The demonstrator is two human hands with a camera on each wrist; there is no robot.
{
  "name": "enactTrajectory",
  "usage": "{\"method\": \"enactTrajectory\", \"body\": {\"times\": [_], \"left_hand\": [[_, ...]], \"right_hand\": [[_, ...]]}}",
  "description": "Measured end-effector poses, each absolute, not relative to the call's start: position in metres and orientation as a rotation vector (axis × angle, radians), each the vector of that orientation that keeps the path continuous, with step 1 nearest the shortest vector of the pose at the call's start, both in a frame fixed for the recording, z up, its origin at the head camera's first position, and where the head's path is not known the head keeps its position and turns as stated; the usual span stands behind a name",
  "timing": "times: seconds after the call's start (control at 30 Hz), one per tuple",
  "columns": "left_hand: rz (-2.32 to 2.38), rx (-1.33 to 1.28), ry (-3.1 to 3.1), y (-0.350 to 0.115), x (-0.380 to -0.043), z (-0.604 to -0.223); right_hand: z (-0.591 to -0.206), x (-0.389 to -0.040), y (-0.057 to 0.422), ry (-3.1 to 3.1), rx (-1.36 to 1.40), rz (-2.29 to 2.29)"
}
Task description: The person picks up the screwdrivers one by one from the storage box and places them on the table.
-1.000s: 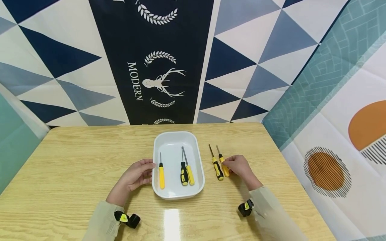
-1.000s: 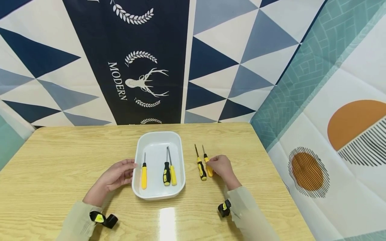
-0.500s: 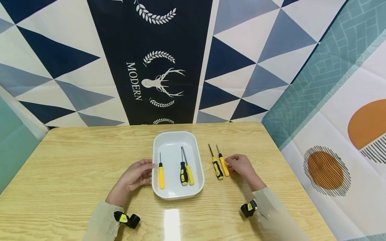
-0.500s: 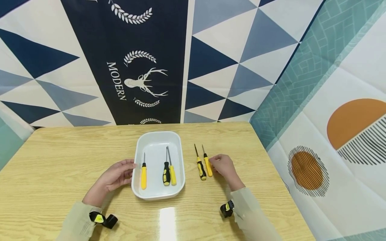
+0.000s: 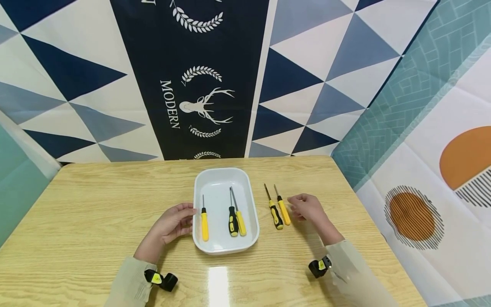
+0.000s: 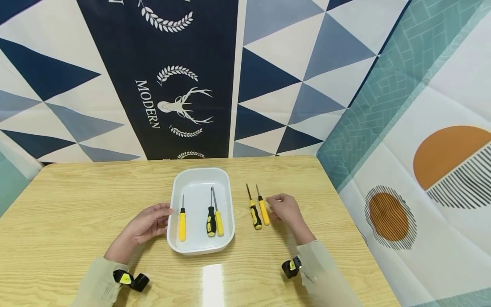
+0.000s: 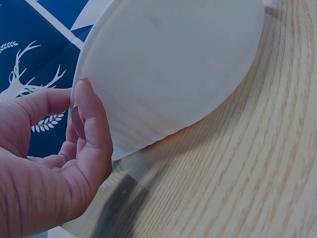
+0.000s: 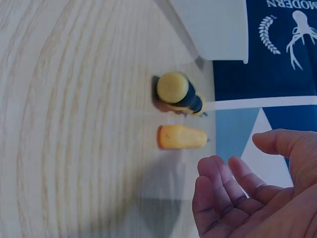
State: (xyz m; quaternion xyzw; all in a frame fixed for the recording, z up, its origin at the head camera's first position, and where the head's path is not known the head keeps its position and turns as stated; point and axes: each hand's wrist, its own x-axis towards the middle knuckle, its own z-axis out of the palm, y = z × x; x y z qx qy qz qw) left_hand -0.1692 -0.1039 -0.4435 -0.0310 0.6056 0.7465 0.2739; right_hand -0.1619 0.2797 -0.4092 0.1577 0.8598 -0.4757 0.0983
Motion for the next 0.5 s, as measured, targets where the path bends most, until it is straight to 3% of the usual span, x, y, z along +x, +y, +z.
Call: {"method": "enactTrajectory", "body": {"times": [0.5], "left_hand": [[2.005, -0.089, 1.647, -0.103, -0.168, -0.442]], "right_hand": [[-0.389, -0.160, 0.256, 2.473, 0.429, -1.465]]}}
